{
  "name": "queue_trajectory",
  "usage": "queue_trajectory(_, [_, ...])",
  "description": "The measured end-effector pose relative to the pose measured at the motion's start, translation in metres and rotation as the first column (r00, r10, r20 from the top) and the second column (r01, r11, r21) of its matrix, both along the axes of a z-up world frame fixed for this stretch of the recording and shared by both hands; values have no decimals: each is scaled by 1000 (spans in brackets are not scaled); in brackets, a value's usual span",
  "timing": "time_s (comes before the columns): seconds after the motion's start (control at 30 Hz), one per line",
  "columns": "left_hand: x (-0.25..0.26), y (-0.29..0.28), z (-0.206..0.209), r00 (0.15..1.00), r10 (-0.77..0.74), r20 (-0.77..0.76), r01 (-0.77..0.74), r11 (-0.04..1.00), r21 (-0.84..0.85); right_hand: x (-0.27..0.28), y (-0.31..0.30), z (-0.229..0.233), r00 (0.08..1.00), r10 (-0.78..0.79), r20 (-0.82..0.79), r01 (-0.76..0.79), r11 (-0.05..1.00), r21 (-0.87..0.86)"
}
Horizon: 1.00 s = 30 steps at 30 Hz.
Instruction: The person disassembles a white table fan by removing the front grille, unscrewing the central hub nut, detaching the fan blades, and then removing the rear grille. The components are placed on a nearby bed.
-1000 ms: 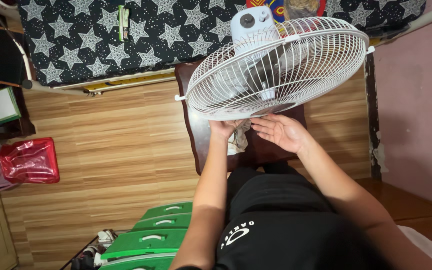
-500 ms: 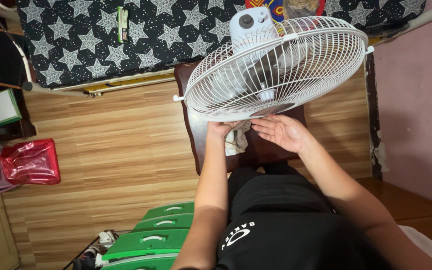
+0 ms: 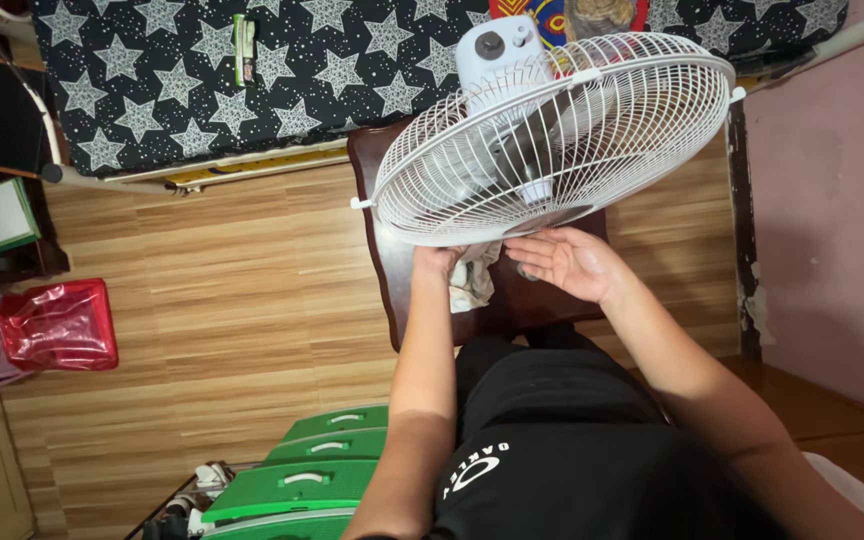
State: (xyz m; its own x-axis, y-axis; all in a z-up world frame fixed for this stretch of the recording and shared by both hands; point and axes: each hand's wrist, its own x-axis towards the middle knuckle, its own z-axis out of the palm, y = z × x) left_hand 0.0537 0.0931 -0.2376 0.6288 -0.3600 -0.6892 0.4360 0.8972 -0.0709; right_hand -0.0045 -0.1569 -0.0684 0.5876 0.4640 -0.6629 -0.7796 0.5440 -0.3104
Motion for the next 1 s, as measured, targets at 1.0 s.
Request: queue_trajectory(1.0, [-37, 36, 149, 981, -118, 154, -53, 600, 799, 41, -94, 38, 853, -288, 435, 522, 491, -697])
